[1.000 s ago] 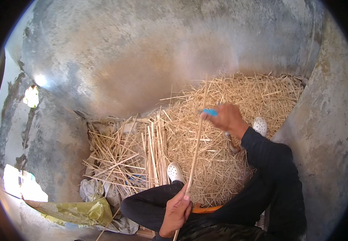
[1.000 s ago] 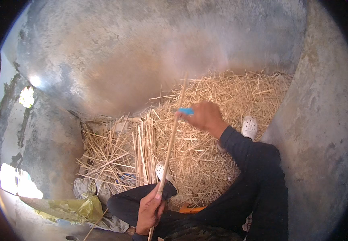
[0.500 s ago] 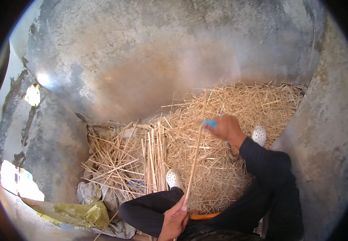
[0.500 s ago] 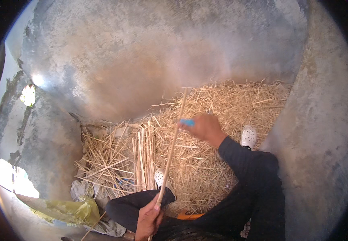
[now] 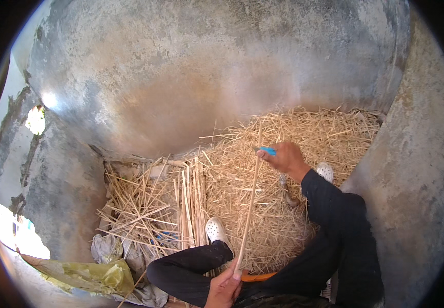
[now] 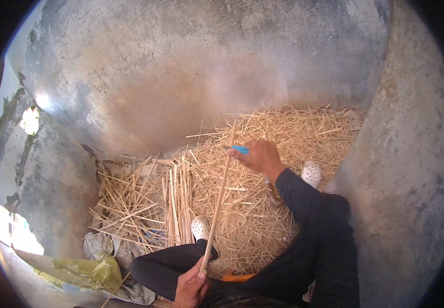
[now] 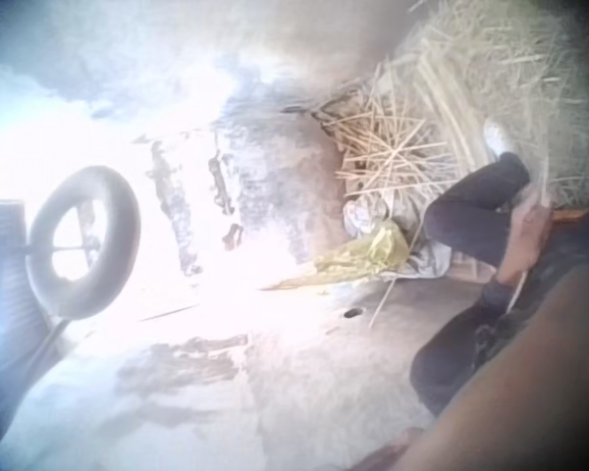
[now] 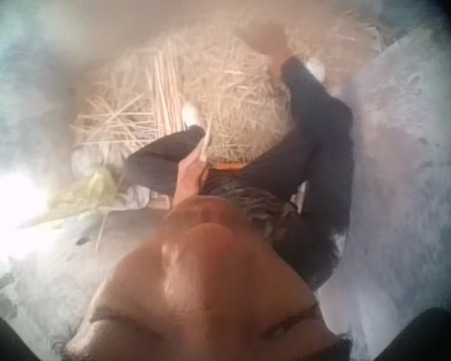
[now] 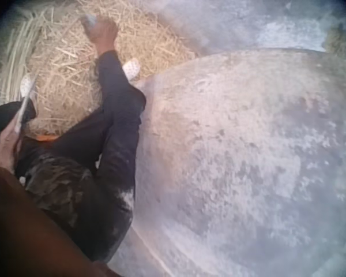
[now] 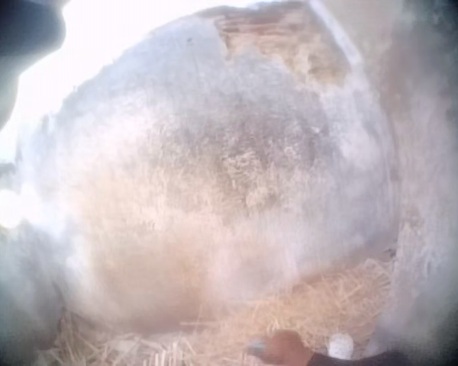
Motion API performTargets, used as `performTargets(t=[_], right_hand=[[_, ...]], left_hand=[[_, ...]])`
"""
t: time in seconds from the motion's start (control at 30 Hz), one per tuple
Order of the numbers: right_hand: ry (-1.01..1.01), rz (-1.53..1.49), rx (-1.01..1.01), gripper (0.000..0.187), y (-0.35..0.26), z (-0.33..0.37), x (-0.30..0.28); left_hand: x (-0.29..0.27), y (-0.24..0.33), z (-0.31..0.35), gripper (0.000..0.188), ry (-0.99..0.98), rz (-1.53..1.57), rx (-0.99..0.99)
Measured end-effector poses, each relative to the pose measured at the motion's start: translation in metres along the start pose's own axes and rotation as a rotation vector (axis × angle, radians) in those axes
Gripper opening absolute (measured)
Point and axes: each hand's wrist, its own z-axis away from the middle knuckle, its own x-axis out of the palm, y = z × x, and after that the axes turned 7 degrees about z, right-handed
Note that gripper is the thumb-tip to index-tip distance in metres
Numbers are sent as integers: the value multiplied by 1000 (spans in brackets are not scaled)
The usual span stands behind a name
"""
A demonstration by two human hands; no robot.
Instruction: The person sits cross-legged on a straw-covered floor and uses a knife to shave the surface of long, thin wooden sticks. They hold the stick with their left hand and scrape it with the knife in their right hand, creating wood shavings that fall onto the straw.
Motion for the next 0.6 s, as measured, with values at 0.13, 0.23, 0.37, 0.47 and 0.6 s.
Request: performTargets(t=[0.13,0.23,0.37,0.47,0.6], right_hand=[[34,90,-8,84,19,-7,3],[57,90,121,83,48,-21,10],[123,73,540,82,105,-37,-9],[89,18,566,80,111,-34,-26],[-131,-84,250,78,26,-13,-35]], left_hand=[[-5,-5,-5,50,-51,-90,22],[-5,2,-4,52,-127,-113,41],[-8,3,9,51,-114,-98,-78],[-16,1,9,51,-14,71,-89],[-17,4,-18,50,-47,257,-35]])
